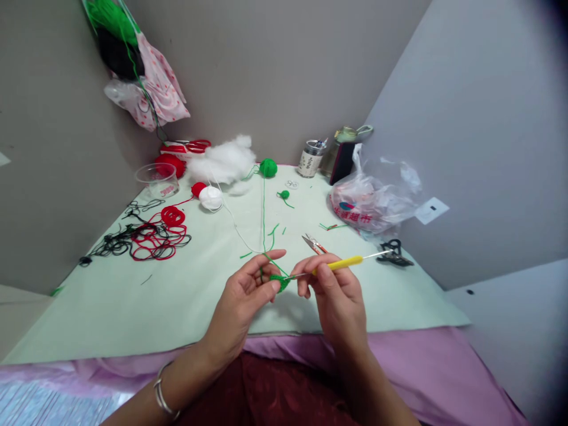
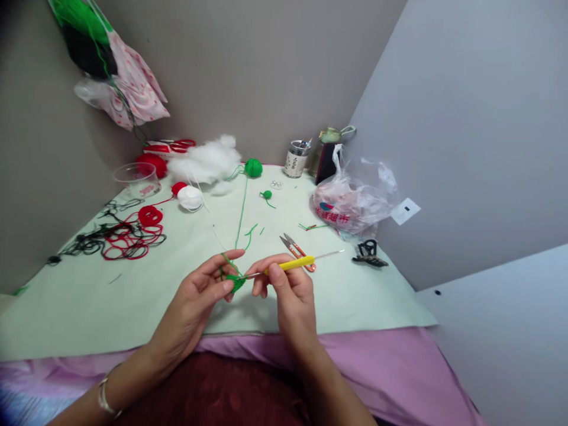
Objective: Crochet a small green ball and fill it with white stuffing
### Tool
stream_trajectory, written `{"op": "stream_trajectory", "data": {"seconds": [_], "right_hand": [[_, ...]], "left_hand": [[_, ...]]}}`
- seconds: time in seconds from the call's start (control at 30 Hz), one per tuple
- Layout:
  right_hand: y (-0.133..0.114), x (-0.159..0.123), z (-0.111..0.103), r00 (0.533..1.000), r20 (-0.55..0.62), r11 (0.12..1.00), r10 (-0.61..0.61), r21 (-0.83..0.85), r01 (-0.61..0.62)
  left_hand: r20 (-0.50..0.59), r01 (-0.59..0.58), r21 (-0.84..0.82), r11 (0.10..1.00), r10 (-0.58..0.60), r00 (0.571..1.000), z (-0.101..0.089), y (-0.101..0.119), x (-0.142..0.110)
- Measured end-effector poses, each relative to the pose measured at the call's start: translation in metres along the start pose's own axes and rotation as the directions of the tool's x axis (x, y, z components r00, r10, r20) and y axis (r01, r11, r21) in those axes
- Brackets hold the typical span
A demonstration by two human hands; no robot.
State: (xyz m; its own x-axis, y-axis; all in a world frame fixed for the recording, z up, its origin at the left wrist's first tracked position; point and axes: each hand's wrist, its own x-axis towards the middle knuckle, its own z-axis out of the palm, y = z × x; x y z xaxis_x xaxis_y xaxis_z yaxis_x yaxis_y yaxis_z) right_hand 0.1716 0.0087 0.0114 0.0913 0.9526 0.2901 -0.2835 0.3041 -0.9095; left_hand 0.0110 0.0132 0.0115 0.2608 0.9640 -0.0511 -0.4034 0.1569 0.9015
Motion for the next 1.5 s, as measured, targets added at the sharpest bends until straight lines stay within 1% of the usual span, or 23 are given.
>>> {"op": "stream_trajectory", "data": {"seconds": [0.17, 0.3, 0.4, 0.5, 0.53, 0.6, 0.63, 0.67, 0.73, 0.8, 0.87, 0.97, 1.07, 1.1, 1.17, 1.2, 1.23, 1.27, 1.3, 1.33, 1.4, 1.43, 1.5], "right_hand": [[-0.002, -0.008, -0.006, 0.993, 0.053, 0.969, -0.11, -0.217, 0.119], [-0.008, -0.013, -0.007, 0.959, 0.149, 0.875, -0.24, -0.395, 0.281], [-0.008, -0.015, -0.006, 0.908, 0.264, 0.752, -0.325, -0.511, 0.418], [0.0, -0.015, -0.006, 0.822, 0.381, 0.558, -0.422, -0.606, 0.567], [0.004, -0.016, -0.006, 0.787, 0.41, 0.484, -0.462, -0.627, 0.611], [0.01, -0.017, -0.007, 0.732, 0.431, 0.38, -0.527, -0.651, 0.657], [0.011, -0.018, -0.007, 0.739, 0.407, 0.388, -0.537, -0.659, 0.645], [0.011, -0.018, -0.007, 0.766, 0.361, 0.442, -0.532, -0.654, 0.615], [0.007, -0.018, -0.005, 0.846, 0.211, 0.637, -0.489, -0.577, 0.512], [0.001, -0.016, -0.002, 0.91, 0.055, 0.821, -0.412, -0.411, 0.397], [-0.002, -0.012, 0.001, 0.946, -0.024, 0.917, -0.322, -0.254, 0.306], [-0.002, -0.008, 0.005, 0.973, 0.012, 0.949, -0.229, -0.219, 0.226], [0.002, -0.01, 0.005, 0.965, 0.045, 0.893, -0.258, -0.37, 0.256], [0.003, -0.012, 0.004, 0.949, 0.077, 0.843, -0.307, -0.441, 0.308], [0.005, -0.015, 0.002, 0.885, 0.195, 0.687, -0.423, -0.569, 0.453], [0.005, -0.015, 0.001, 0.849, 0.253, 0.61, -0.463, -0.604, 0.513], [0.005, -0.016, 0.001, 0.828, 0.281, 0.568, -0.486, -0.619, 0.543], [0.004, -0.015, 0.0, 0.83, 0.265, 0.574, -0.49, -0.619, 0.536], [0.003, -0.013, -0.001, 0.852, 0.205, 0.625, -0.481, -0.602, 0.497], [0.002, -0.011, -0.001, 0.884, 0.118, 0.706, -0.452, -0.559, 0.435], [0.0, -0.007, -0.001, 0.943, -0.033, 0.872, -0.332, -0.392, 0.293], [0.0, -0.006, 0.0, 0.963, -0.064, 0.926, -0.263, -0.298, 0.233], [0.001, -0.004, 0.001, 0.984, -0.043, 0.968, -0.171, -0.194, 0.16]], "left_hand": [[-0.023, -0.032, 0.069, 0.997, 0.034, 0.999, -0.001, -0.003, 0.0], [-0.074, -0.08, 0.169, 0.982, 0.093, 0.993, 0.0, -0.003, -0.001], [-0.13, -0.152, 0.277, 0.949, 0.194, 0.972, 0.003, -0.004, -0.003], [-0.165, -0.191, 0.291, 0.938, 0.246, 0.955, 0.008, -0.005, -0.005], [-0.165, -0.172, 0.249, 0.953, 0.217, 0.962, 0.009, -0.005, -0.005], [-0.12, -0.064, 0.089, 0.994, 0.075, 0.99, 0.01, -0.002, -0.004], [-0.078, 0.015, -0.006, 1.0, -0.016, 0.997, 0.01, 0.0, -0.003], [-0.03, 0.097, -0.093, 0.991, -0.1, 0.995, 0.01, 0.002, -0.001], [0.047, 0.21, -0.213, 0.954, -0.204, 0.978, 0.008, 0.008, 0.001], [0.054, 0.222, -0.257, 0.94, -0.216, 0.975, 0.007, 0.012, 0.002], [0.044, 0.187, -0.246, 0.951, -0.182, 0.982, 0.007, 0.013, 0.001], [0.036, 0.131, -0.173, 0.976, -0.127, 0.991, 0.009, 0.009, -0.001], [-0.028, 0.047, -0.095, 0.994, -0.05, 0.998, 0.012, 0.002, -0.002], [-0.056, 0.021, -0.086, 0.996, -0.026, 0.998, 0.012, 0.0, -0.001], [-0.08, 0.024, -0.124, 0.992, -0.034, 0.996, 0.013, -0.002, 0.0], [-0.059, 0.065, -0.171, 0.983, -0.076, 0.995, 0.012, -0.002, 0.001], [-0.02, 0.123, -0.224, 0.967, -0.131, 0.991, 0.011, -0.002, 0.002], [0.024, 0.185, -0.273, 0.944, -0.185, 0.982, 0.01, -0.001, 0.004], [0.062, 0.236, -0.312, 0.92, -0.228, 0.972, 0.009, 0.001, 0.005], [0.082, 0.262, -0.34, 0.903, -0.249, 0.965, 0.007, 0.002, 0.006], [0.066, 0.231, -0.361, 0.904, -0.222, 0.973, 0.006, 0.005, 0.007], [0.044, 0.193, -0.348, 0.918, -0.19, 0.981, 0.006, 0.005, 0.007], [0.021, 0.121, -0.27, 0.955, -0.12, 0.993, 0.007, 0.004, 0.005]]}}
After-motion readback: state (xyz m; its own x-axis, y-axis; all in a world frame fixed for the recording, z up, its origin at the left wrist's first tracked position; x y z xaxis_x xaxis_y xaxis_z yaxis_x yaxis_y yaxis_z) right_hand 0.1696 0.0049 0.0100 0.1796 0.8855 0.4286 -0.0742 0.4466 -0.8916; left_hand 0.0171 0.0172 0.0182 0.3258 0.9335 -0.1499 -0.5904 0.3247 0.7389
